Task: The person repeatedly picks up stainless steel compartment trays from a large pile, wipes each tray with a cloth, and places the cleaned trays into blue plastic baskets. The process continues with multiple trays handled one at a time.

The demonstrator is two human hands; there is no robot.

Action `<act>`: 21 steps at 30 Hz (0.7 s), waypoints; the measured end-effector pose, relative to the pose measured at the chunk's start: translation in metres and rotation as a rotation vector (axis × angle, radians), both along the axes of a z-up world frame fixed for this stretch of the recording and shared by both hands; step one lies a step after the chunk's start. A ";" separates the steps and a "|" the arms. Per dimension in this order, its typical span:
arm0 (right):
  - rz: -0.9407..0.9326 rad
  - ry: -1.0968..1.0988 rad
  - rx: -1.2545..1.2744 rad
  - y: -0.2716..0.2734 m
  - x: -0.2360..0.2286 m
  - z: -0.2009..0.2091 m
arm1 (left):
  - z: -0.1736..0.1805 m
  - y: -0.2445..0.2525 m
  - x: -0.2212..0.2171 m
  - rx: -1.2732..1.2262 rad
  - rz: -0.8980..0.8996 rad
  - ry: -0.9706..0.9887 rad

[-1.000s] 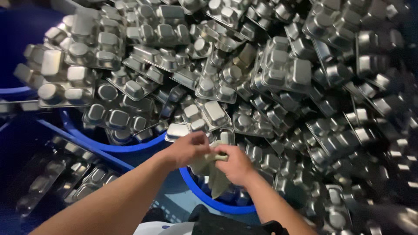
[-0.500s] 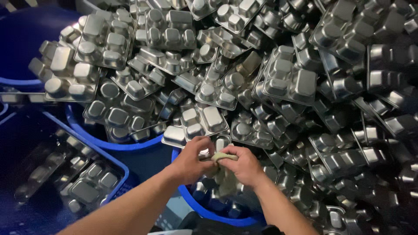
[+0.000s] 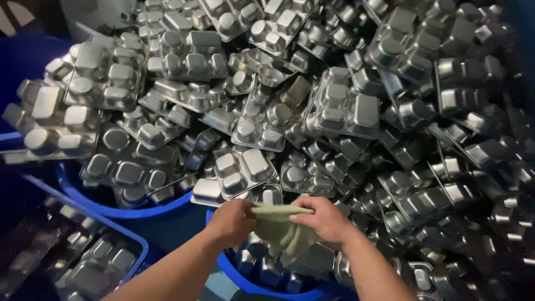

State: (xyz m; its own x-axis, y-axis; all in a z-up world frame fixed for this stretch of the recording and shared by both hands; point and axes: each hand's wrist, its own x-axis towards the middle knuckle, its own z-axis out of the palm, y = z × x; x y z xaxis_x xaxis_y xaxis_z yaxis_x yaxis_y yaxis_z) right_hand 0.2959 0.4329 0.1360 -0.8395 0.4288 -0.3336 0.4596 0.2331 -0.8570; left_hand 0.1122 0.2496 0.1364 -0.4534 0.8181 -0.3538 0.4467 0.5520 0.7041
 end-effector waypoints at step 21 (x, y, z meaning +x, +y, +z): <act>-1.000 0.242 -1.066 -0.040 0.009 0.000 | 0.046 0.058 0.054 0.297 -0.545 -0.296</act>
